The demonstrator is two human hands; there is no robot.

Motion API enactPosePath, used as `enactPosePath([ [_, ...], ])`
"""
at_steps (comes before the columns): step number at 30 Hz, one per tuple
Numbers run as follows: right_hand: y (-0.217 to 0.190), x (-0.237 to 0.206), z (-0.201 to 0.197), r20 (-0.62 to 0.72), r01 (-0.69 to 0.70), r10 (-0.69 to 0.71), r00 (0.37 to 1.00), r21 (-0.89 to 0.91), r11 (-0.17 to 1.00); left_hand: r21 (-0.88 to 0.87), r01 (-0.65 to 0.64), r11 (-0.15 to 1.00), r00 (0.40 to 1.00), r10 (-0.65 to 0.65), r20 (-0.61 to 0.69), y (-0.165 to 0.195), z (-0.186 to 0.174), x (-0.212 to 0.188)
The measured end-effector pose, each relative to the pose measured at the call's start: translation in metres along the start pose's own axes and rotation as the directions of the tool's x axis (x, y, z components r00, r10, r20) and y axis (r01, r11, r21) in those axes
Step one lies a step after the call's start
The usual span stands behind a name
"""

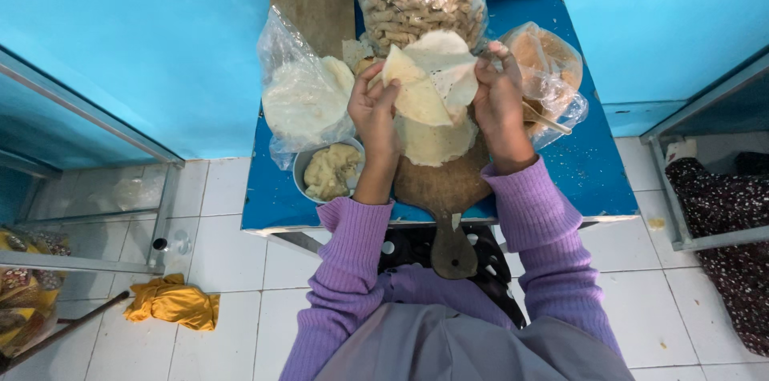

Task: The person sits at a table and assembles filled snack rounds: they tear pieces from a large soft dough-like block, place filling from a bowl onto flat round pieces, press the rounds together into stacks, and finally cut a stacked round with a knife on a wooden board.

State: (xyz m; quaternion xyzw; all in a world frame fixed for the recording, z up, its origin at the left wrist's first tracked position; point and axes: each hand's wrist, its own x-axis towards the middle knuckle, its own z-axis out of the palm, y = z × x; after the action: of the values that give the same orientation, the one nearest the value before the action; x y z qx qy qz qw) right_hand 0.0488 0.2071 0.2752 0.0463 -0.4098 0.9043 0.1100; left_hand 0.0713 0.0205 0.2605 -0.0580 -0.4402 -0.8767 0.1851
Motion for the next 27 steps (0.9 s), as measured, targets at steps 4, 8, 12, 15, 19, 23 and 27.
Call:
enactPosePath([
  [4,-0.002,-0.004,0.005,0.158,-0.137,0.121,0.980,0.096,0.986,-0.145,-0.012,0.989,1.000,0.014,0.009,0.001,-0.001,-0.001],
  [8,-0.003,-0.013,0.015,0.284,-0.349,0.343,0.895,-0.032,0.937,-0.150,-0.018,0.988,0.995,0.033,0.098,0.004,0.001,-0.004],
  [12,-0.004,-0.010,0.013,0.222,-0.333,0.384,0.896,-0.232,0.914,-0.183,-0.087,0.979,0.995,0.094,0.029,0.007,0.001,-0.006],
  [15,-0.003,-0.005,0.003,0.140,-0.150,0.199,0.970,-0.297,0.943,-0.202,-0.216,0.955,0.976,0.204,-0.075,0.009,0.000,-0.006],
  [19,-0.008,0.001,-0.011,0.151,0.311,-0.273,0.950,-0.389,0.867,-0.225,-0.310,0.924,0.931,0.247,-0.269,0.011,-0.002,-0.005],
  [23,-0.028,0.004,-0.020,0.165,0.487,-0.463,0.871,-0.423,0.764,-0.249,-0.313,0.917,0.919,0.226,-0.323,0.015,-0.002,-0.004],
  [27,-0.037,0.000,-0.022,0.296,0.603,-0.537,0.790,-0.532,0.594,-0.157,-0.386,0.909,0.892,0.323,-0.317,0.016,-0.002,-0.008],
])
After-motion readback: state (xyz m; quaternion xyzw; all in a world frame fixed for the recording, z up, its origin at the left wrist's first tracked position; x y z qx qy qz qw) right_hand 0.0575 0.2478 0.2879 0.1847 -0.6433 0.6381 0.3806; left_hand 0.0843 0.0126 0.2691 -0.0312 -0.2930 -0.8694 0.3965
